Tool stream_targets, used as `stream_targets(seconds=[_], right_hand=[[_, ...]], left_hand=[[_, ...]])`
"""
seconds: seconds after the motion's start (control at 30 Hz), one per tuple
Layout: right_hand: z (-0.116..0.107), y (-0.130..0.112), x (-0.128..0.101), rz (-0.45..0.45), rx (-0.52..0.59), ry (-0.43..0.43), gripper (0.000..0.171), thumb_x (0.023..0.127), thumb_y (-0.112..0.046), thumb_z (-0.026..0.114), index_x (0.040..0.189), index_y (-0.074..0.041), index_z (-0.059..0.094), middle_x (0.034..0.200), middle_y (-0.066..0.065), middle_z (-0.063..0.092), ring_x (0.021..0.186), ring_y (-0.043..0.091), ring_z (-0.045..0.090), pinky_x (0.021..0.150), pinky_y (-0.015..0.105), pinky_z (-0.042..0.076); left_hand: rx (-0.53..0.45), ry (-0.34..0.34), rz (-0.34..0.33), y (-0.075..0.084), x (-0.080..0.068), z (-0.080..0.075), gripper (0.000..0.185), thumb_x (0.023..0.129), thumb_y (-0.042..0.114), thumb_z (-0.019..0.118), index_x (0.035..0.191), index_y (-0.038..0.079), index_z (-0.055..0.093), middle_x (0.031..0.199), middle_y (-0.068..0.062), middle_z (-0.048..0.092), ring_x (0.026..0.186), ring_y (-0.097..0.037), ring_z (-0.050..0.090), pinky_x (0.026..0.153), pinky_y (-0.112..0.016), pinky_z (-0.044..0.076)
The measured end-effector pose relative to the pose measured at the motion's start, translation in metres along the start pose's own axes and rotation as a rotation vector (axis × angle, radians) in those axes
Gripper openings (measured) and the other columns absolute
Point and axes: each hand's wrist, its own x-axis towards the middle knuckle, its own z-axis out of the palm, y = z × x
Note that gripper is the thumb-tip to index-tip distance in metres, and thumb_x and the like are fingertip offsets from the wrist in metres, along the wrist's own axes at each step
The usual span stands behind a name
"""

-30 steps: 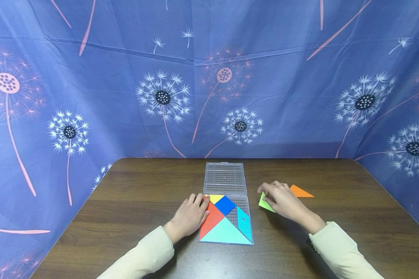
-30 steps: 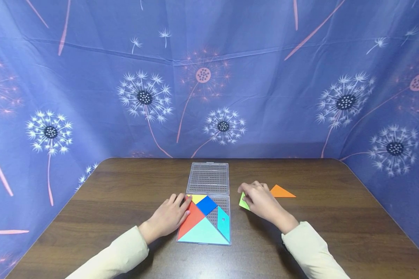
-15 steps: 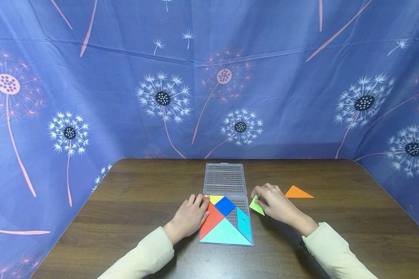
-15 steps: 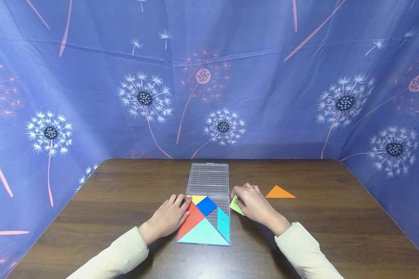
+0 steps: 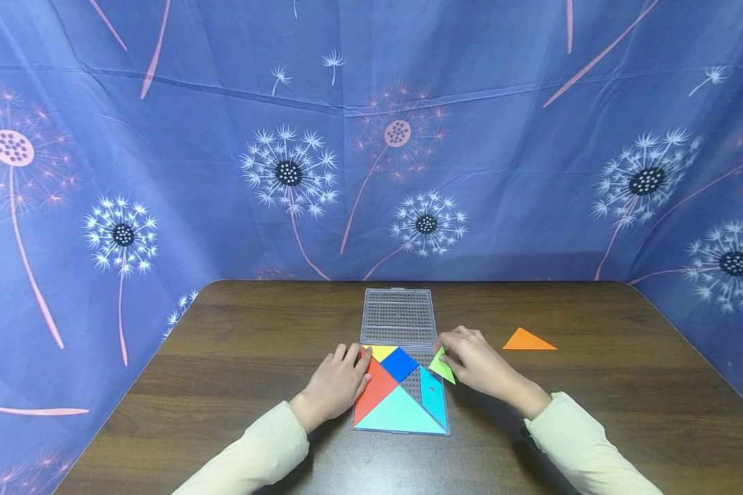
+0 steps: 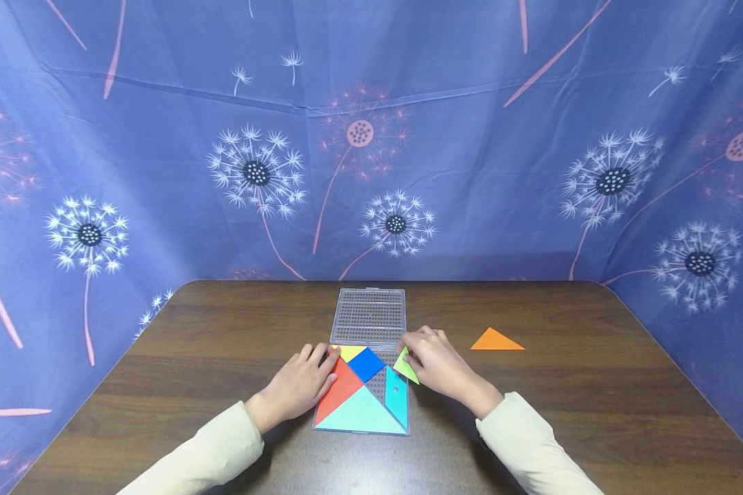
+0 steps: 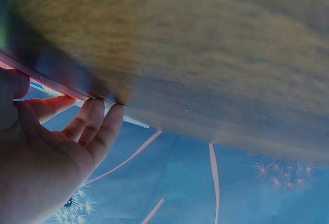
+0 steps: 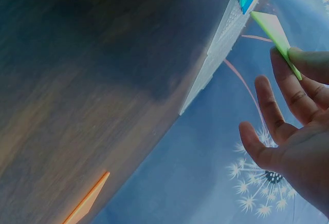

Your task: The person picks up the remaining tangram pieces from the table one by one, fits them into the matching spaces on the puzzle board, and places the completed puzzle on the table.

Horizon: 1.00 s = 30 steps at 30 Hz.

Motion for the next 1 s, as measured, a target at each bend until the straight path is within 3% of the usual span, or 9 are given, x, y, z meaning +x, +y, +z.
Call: stream_targets(seconds=[0.33,1.0], right_hand=[[0.004,-0.011,0.007,-0.003,0.006,-0.023,0.013,0.081,-0.004,0.065,0.089,-0.013,0.066,0.087,-0.006,0.066,0.086,0.011,0.051,0.076,0.036,0.035],[0.017,-0.02,0.013,-0.067,0.063,-0.048,0.014,0.081,-0.003,0.065,0.091,-0.012,0.069,0.091,-0.004,0.069,0.091,0.015,0.053,0.083,0.044,0.038]], left_hand=[[-0.003,0.012,0.001,0.0,0.0,-0.001,0.046,0.094,0.039,0.045,0.13,0.012,0.051,0.116,-0.009,0.051,0.095,-0.022,0.047,0.076,-0.032,0.047],[-0.014,0.003,-0.005,-0.001,0.001,0.003,0.047,0.094,0.039,0.044,0.131,0.012,0.05,0.116,-0.009,0.05,0.094,-0.021,0.046,0.075,-0.032,0.047]])
